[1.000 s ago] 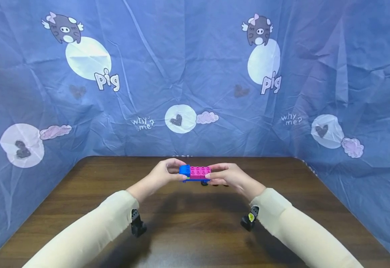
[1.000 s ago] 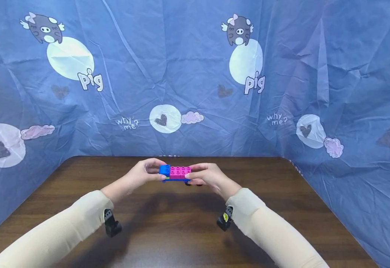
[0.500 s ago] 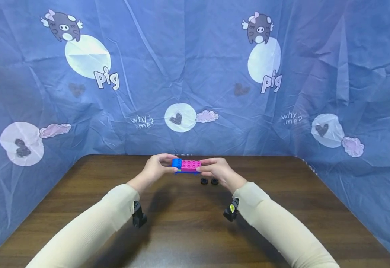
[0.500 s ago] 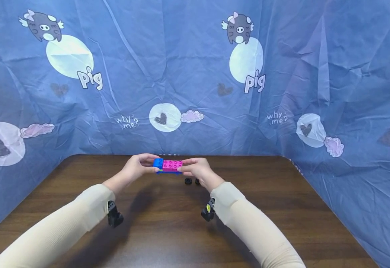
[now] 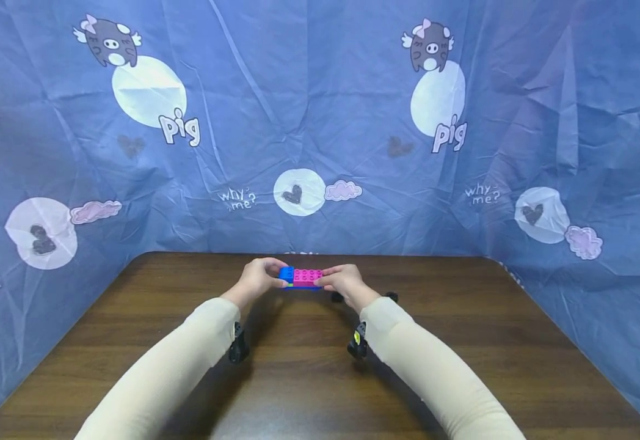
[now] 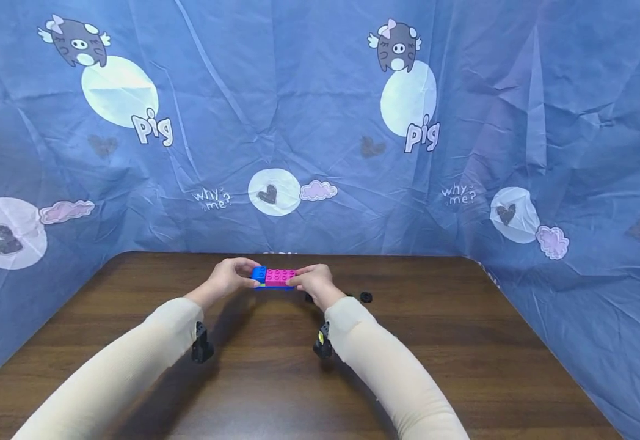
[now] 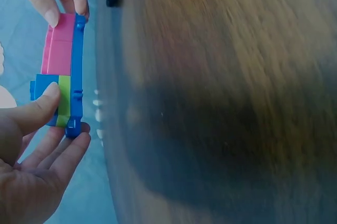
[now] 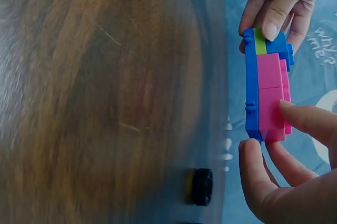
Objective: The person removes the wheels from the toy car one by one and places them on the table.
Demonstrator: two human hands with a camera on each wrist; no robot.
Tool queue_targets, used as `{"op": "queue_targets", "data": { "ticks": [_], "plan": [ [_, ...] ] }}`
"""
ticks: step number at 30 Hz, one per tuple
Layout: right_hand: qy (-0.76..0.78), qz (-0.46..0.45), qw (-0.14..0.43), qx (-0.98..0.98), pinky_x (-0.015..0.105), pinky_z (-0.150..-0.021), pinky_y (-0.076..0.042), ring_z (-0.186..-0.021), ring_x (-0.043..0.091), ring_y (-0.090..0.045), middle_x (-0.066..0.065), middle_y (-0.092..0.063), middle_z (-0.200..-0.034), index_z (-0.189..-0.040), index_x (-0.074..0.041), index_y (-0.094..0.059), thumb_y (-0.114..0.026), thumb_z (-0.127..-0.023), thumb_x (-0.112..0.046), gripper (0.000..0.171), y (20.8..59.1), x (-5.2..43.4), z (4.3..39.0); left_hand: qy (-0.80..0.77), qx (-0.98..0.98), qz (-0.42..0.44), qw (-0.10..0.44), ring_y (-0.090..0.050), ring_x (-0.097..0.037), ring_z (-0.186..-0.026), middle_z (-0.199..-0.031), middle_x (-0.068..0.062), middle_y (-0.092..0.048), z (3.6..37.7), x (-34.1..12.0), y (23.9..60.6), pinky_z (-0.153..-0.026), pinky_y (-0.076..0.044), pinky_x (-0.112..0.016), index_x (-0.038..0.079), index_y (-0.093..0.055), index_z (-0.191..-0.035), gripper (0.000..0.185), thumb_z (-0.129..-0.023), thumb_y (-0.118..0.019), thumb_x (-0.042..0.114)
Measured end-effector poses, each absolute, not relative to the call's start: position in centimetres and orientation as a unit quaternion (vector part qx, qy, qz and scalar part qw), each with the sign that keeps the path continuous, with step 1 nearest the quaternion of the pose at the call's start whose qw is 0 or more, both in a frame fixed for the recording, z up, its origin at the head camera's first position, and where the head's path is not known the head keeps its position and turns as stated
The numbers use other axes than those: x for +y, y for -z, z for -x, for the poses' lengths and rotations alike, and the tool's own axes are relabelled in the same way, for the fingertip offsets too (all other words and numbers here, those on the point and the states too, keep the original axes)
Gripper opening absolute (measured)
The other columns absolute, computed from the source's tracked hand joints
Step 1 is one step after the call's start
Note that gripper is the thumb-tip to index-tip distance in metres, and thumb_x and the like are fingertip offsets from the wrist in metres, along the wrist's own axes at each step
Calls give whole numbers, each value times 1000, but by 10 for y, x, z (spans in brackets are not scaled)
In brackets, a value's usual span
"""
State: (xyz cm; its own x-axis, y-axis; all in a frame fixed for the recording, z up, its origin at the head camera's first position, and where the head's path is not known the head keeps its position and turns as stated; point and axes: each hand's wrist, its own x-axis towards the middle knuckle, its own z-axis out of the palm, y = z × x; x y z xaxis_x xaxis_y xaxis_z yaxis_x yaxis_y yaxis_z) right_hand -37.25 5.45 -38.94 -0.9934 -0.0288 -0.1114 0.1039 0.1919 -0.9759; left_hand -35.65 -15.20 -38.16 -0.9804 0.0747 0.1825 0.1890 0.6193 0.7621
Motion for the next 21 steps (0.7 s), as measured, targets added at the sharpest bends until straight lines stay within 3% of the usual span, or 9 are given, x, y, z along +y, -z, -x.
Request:
{"op": "queue_targets", "data": {
  "ticks": [4, 9, 21],
  "plan": [
    [617, -27, 47, 785, 24, -72, -56, -63, 6, -60, 19, -69, -109, -105, 8, -70, -79, -74, 1, 33, 395, 46, 375, 427, -900, 56, 58, -65, -31, -102, -109, -20, -70, 359, -157, 386, -90, -49, -38, -1, -68, -113, 38, -77, -79, 3],
    [600, -31, 59, 797, 31, -80, -56, -67, 10, -60, 18, -70, -104, -104, 7, -70, -79, -75, 0, 32, 398, 36, 375, 412, -908, 57, 52, -65, -31, -99, -106, -21, -70, 362, -164, 390, -90, -50, -40, -3, -68, -111, 37, -77, -80, 3],
    [561, -53, 62, 824, 26, -71, -57, -74, 10, -63, 16, -71, -103, -99, 7, -71, -78, -74, 1, 26, 407, 25, 377, 404, -914, 27, 13, -65, -23, -89, -102, -21, -70, 362, -167, 401, -85, -54, -37, -5, -67, -111, 36, -77, -78, 1]
  ]
}}
